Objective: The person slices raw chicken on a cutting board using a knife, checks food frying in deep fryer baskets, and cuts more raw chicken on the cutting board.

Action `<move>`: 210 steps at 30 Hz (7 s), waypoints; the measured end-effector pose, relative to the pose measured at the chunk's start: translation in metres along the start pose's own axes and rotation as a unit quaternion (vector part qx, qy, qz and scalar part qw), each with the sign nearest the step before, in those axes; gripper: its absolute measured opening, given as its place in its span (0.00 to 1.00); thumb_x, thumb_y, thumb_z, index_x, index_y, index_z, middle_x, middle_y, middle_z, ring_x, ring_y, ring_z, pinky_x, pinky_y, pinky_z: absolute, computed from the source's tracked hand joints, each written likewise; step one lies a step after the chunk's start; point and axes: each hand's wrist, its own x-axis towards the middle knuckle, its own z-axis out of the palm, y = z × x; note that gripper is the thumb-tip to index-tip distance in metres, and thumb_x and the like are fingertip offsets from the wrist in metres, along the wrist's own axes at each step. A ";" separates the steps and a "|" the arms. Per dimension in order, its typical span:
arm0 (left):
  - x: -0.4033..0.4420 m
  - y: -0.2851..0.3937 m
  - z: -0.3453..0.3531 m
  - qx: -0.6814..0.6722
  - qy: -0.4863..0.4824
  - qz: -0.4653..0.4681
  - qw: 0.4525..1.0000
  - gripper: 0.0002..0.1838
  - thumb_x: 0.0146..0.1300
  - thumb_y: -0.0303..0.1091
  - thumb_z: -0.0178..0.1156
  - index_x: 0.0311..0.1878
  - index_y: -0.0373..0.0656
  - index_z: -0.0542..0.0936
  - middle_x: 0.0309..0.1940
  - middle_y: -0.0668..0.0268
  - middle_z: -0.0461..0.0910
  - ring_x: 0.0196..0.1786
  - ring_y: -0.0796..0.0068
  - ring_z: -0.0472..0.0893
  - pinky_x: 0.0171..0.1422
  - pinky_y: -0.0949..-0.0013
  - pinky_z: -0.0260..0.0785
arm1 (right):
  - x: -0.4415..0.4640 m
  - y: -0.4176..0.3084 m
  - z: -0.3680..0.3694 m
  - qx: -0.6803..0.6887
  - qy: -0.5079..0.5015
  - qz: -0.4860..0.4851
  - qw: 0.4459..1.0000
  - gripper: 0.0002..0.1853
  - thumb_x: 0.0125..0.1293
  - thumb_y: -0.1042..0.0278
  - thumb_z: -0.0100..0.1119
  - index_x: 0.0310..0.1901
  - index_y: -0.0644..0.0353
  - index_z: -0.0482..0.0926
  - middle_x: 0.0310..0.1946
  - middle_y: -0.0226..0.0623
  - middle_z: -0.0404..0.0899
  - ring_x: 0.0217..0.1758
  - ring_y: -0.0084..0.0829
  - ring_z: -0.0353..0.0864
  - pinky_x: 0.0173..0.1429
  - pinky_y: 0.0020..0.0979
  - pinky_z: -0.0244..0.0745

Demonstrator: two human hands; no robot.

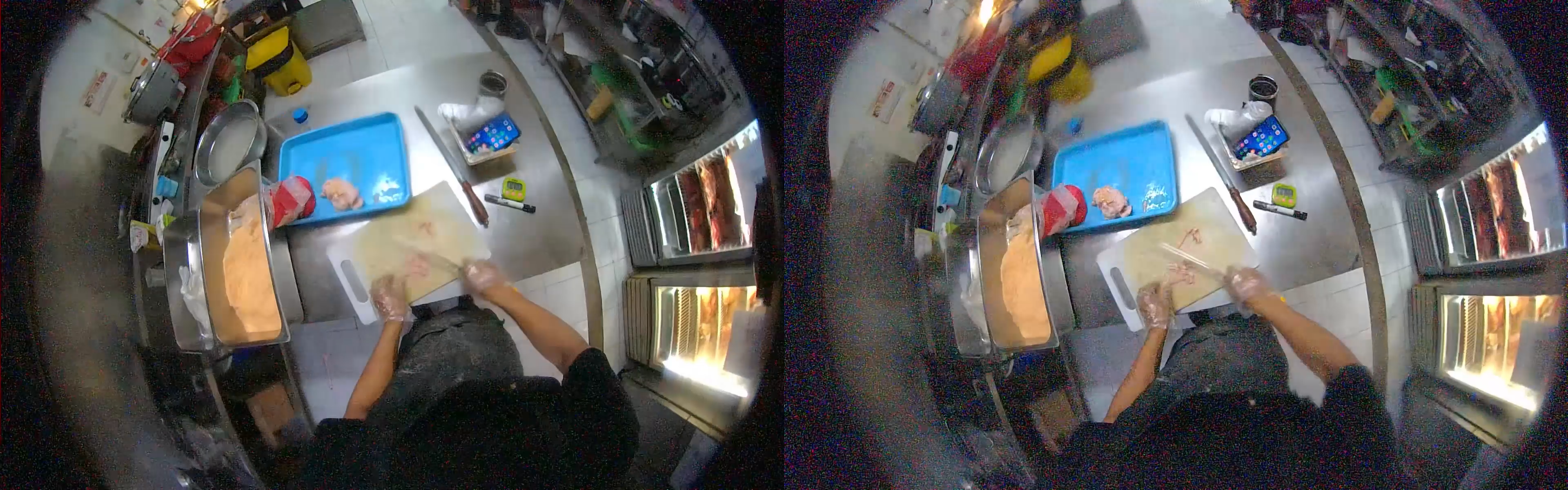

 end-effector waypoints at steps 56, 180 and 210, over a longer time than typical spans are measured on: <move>0.345 -0.133 -0.173 -0.190 -0.116 -0.172 0.960 0.18 0.66 0.49 0.48 0.41 0.45 0.79 0.30 0.67 0.80 0.32 0.68 0.77 0.40 0.66 0.71 | 0.022 0.002 0.047 0.060 0.134 -0.011 0.989 0.17 0.64 0.55 0.46 0.40 0.63 0.75 0.41 0.56 0.77 0.48 0.55 0.75 0.51 0.48 0.69; 0.347 -0.088 0.044 0.041 -0.235 0.051 0.970 0.30 0.54 0.40 0.57 0.61 0.41 0.65 0.56 0.50 0.68 0.59 0.54 0.70 0.63 0.54 0.61 | 0.020 0.001 0.024 0.021 0.102 0.110 0.989 0.27 0.64 0.47 0.49 0.44 0.70 0.77 0.40 0.60 0.77 0.46 0.55 0.77 0.48 0.45 0.72; 0.360 -0.006 0.023 0.143 -0.450 0.144 0.870 0.26 0.61 0.66 0.41 0.57 0.70 0.75 0.59 0.57 0.71 0.61 0.56 0.72 0.66 0.57 0.61 | 0.017 -0.010 0.016 0.064 0.124 0.128 0.982 0.36 0.60 0.35 0.46 0.50 0.66 0.76 0.47 0.61 0.75 0.54 0.55 0.74 0.59 0.44 0.68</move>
